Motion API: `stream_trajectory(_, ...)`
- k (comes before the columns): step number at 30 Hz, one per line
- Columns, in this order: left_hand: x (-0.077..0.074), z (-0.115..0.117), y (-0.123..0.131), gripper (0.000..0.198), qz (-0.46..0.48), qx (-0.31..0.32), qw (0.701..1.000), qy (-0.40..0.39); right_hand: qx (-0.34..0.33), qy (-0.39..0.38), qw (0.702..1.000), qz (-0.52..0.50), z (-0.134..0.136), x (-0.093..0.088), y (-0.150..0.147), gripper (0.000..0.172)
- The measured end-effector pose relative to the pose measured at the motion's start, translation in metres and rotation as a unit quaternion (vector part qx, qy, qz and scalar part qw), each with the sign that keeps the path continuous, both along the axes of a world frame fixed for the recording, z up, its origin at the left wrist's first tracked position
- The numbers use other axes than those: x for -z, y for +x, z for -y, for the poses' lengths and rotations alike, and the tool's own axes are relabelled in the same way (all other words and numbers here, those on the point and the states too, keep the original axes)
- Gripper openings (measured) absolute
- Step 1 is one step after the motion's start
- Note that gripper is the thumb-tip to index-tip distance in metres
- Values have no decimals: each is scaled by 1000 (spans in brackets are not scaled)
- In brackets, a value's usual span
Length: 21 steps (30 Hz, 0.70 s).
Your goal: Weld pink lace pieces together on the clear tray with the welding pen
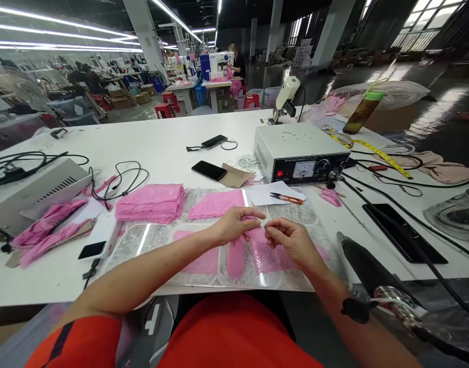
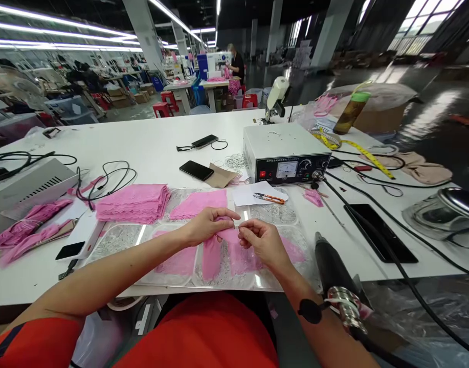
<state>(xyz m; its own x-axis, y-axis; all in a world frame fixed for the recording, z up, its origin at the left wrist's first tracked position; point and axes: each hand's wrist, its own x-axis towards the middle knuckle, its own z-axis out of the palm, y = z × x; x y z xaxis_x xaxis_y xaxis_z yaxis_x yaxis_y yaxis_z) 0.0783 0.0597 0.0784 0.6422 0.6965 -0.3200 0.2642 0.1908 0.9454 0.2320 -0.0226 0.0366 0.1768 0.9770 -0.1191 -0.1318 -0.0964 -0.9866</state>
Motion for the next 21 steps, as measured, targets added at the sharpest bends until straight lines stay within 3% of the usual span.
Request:
stream_trajectory(4, 13, -2, 3, 21, 0, -3, 1000, 0, -15, -37, 999, 4, 2, 0, -5, 45)
stream_trajectory(8, 15, -5, 7, 29, 12, 12, 1000, 7, -17, -32, 999, 11, -4, -1, -8, 42)
stream_trajectory(15, 20, -29, -12, 47, -57, 92, 993, 41, 50, -36, 997, 51, -9, 2, 24, 38)
stream_trajectory(21, 26, -35, -26, 20, -50, 103, 993, -4, 90, -22, 996, 16, -5, 6, 39, 36)
